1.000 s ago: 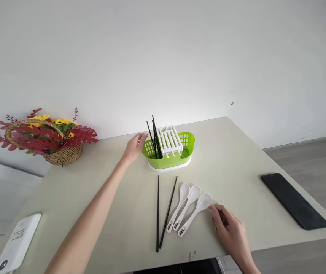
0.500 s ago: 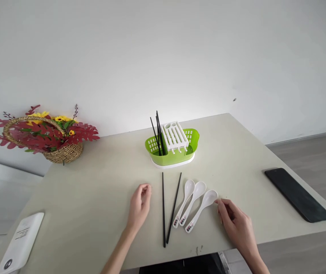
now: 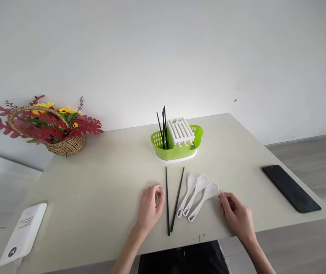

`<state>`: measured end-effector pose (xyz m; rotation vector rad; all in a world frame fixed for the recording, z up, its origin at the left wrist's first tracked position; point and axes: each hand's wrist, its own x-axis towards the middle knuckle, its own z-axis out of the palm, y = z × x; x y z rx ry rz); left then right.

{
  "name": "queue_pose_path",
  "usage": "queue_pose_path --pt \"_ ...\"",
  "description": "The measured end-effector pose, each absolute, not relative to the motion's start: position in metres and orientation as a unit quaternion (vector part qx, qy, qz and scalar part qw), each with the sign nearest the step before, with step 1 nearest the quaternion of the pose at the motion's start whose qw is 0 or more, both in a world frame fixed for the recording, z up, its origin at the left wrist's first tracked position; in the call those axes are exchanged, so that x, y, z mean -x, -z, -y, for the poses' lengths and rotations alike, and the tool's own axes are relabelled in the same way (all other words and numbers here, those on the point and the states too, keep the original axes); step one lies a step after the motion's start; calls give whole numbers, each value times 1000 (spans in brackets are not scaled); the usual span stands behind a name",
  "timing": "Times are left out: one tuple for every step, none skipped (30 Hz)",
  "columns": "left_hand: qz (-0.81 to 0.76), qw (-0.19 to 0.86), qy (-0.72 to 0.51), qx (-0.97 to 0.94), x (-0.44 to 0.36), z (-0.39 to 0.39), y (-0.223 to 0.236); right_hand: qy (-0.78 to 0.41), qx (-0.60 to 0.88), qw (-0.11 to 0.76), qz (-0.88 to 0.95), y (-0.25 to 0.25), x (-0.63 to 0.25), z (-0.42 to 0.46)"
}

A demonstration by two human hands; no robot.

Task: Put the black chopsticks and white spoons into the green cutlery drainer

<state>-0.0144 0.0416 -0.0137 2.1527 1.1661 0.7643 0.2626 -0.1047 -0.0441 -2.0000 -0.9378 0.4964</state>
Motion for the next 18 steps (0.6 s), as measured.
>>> queue_pose_path --pt "-434 282 -285 -806 14 -42 14 -199 800 423 377 44 -262 105" --pt "-433 280 -284 -808 14 -42 14 -200 799 423 377 43 -262 104" --pt "-431 278 -283 -810 14 -42 14 -200 799 423 378 43 -262 104" --pt "-429 276 -282 -812 14 -42 14 -200 799 424 377 43 -262 104" --pt "-428 275 -281 -814 14 -42 14 -200 799 424 376 43 -262 104" --pt "-427 273 -281 -815 14 -42 15 -199 801 423 374 43 -262 104" --pt "-426 272 -280 -816 15 -42 15 -198 803 422 372 43 -262 104" --pt "-425 270 -278 -818 15 -42 16 -197 805 420 371 43 -262 104" --pt "-423 268 -277 -820 15 -42 17 -196 806 417 371 43 -262 103" --pt "-420 265 -277 -822 15 -42 17 -196 807 416 371 43 -263 103" --pt "-418 262 -277 -825 16 -42 18 -196 806 416 373 43 -263 103" --pt "-414 259 -277 -827 16 -42 19 -198 805 415 375 43 -263 104" --pt "-412 256 -278 -829 16 -41 19 -200 804 415 376 43 -263 104" --pt "-409 252 -277 -832 15 -41 20 -201 804 415 377 43 -263 104" --pt "-408 247 -274 -836 15 -41 19 -202 804 414 376 42 -263 104" --pt "-405 240 -269 -840 15 -41 19 -202 805 413 375 42 -263 104" --pt "-402 233 -263 -845 14 -41 18 -203 806 413 373 42 -263 104" --pt "-398 227 -257 -851 13 -40 17 -203 807 413 371 42 -262 104"
